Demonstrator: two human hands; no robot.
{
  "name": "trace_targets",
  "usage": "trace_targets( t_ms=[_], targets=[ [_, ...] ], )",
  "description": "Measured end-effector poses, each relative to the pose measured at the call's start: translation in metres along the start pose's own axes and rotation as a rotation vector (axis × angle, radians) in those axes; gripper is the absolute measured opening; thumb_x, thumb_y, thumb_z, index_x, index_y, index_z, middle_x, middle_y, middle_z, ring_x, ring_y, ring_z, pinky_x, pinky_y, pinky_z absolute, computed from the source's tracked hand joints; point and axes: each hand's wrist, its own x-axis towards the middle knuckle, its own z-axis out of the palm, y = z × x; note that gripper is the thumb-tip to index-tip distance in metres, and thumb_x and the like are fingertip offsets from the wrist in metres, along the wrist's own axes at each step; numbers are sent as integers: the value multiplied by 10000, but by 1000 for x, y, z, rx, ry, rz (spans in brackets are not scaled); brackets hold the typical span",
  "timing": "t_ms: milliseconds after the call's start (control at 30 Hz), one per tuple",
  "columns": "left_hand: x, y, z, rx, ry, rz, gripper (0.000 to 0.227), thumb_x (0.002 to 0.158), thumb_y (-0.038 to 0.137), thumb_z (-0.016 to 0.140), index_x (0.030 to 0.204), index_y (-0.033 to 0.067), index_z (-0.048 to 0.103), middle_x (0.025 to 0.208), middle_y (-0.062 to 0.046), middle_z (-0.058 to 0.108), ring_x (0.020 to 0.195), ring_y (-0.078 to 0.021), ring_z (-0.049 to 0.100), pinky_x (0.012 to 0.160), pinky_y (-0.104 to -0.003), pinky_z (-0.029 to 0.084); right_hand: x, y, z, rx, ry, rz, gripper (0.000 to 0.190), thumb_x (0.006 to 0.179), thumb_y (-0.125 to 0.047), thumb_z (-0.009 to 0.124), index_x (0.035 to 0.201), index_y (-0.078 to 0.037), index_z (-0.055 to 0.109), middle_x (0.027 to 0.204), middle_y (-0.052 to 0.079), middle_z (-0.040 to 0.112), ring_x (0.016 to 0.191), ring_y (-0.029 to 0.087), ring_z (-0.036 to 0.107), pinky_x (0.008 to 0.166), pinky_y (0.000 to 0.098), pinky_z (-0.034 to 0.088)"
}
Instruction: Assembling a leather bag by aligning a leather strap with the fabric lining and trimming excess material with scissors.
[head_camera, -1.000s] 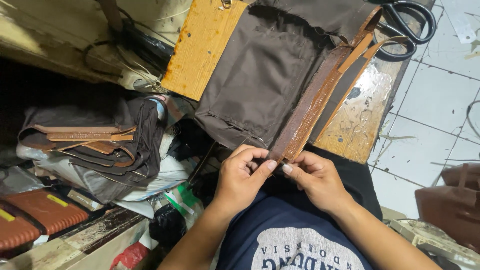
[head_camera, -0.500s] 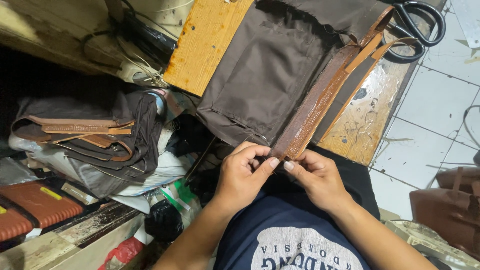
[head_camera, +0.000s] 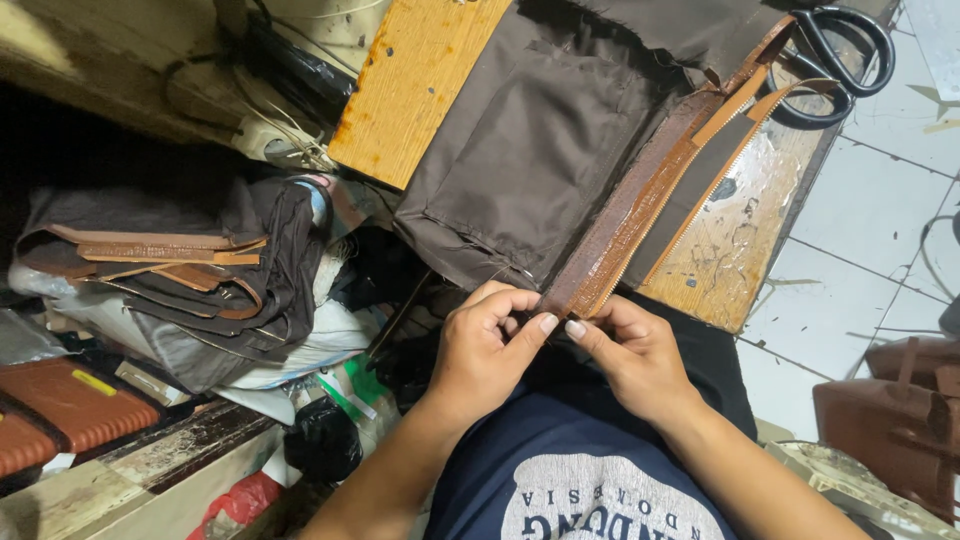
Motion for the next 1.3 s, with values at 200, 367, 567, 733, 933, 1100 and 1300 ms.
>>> trace_targets(
  t_ms=[200,367,567,733,933,1100,1300],
  targets=[
    [2,-1,-1,19,-3,13,215,853,190,810,1002,36,786,882,-114,735,627,-206,684,495,-294,523,2,-20,8,42,-49,10,138,958,-73,713,844,1,742,618,34,585,619,93,475,569,236,444],
    [2,4,-1,16,2,17,204,844,195,819,991,57,790,861,-112,737,626,-213,691,495,-299,528,0,-25,7,74,-52,13,136,937,-107,714,834,-17,715,614,45,568,608,109,484,558,263,445],
    [0,8,-3,8,-17,17,204,818,177,843,981,65,790,816,-105,746,598,-198,709,468,-276,528,4,-36,13,18,35,39,178,884,-138,793,781,-6,731,579,34,563,588,90,468,522,245,416],
    [5,16,-11,-3,-52,-11,130,868,106,762,976,44,800,781,-132,759,563,-210,726,430,-274,530,3,-26,11,-22,110,88,198,845,-114,840,707,-9,743,537,17,565,579,79,442,500,225,388],
    [15,24,-15,68,-110,-144,110,848,133,731,908,83,809,598,-47,726,468,-159,702,378,-266,500,3,-37,19,-8,160,94,209,807,-91,866,673,-17,724,515,6,544,566,60,429,494,195,347],
    [22,31,-18,156,-145,-146,118,814,152,716,852,124,824,483,-54,662,432,-113,599,371,-285,440,2,-36,22,51,183,118,205,785,-83,883,674,-26,720,502,-11,514,542,44,408,486,186,346],
    [24,26,-16,131,-146,-170,109,794,153,721,818,135,826,498,-60,672,430,-102,608,386,-281,458,2,-37,28,100,204,146,205,777,-67,888,679,-21,714,518,-12,509,547,45,415,495,188,349]
  ],
)
